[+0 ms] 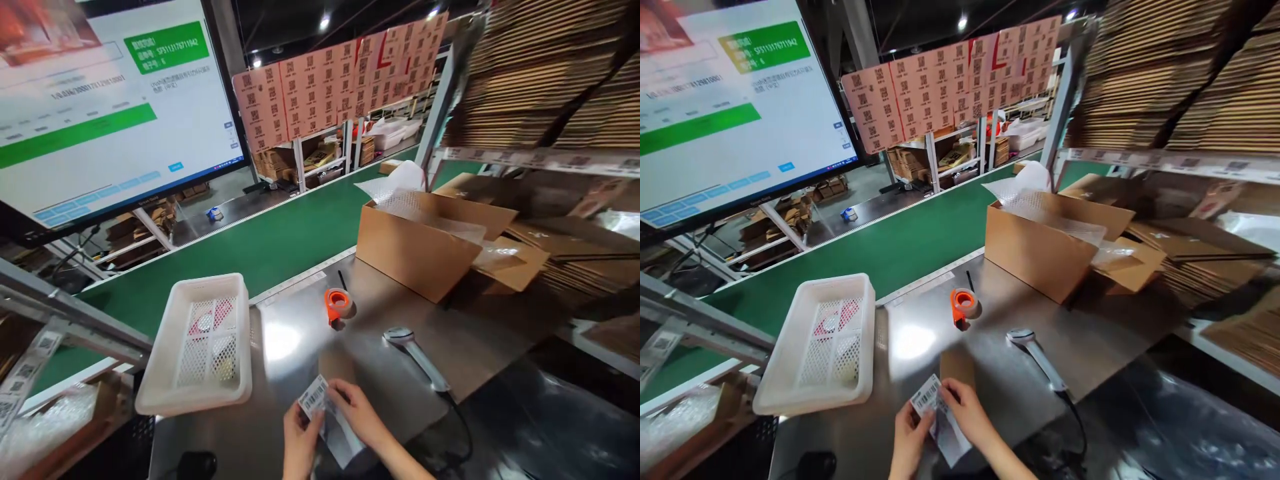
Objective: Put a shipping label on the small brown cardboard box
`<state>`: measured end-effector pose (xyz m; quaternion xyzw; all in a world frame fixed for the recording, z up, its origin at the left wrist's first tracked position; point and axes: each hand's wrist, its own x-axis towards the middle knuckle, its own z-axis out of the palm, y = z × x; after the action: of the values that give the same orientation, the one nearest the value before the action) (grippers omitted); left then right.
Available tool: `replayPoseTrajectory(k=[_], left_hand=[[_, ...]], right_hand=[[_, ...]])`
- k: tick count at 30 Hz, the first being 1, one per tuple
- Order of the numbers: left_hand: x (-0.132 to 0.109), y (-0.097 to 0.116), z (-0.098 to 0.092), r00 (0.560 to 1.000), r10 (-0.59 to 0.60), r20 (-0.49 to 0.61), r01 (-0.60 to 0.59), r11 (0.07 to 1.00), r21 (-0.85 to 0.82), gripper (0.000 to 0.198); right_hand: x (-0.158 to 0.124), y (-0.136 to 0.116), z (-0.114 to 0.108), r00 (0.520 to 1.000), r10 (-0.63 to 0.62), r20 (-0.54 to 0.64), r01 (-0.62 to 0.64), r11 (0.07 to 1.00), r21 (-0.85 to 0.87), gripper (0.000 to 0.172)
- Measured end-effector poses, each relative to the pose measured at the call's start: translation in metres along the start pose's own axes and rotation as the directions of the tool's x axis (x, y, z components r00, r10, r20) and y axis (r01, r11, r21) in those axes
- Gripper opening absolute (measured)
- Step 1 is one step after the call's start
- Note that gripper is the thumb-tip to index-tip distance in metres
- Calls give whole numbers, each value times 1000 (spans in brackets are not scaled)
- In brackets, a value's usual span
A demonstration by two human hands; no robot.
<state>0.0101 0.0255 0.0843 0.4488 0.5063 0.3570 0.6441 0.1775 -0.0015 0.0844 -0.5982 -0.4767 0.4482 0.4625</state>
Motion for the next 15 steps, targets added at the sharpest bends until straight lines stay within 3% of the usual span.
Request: replayPoseTrajectory(k=[3, 6, 10, 15], left_hand=[[0, 28, 3, 997, 44, 65, -43, 999, -18, 70], [0, 65, -2, 970, -11, 242, 1, 999, 40, 52], [-3, 99, -5, 859, -157, 487, 72, 979, 189, 33], [-4, 99, 0, 740, -267, 618, 182, 963, 199, 40]], right_hand=[[0, -38, -23, 983, -53, 174, 83, 982, -171, 52], [-7, -77, -49, 919, -91, 384, 235, 909, -345, 30], [-15, -103, -69, 843, -140, 520, 370, 853, -369, 18], [-20, -105, -76, 819, -179, 545, 394, 866, -308, 14]])
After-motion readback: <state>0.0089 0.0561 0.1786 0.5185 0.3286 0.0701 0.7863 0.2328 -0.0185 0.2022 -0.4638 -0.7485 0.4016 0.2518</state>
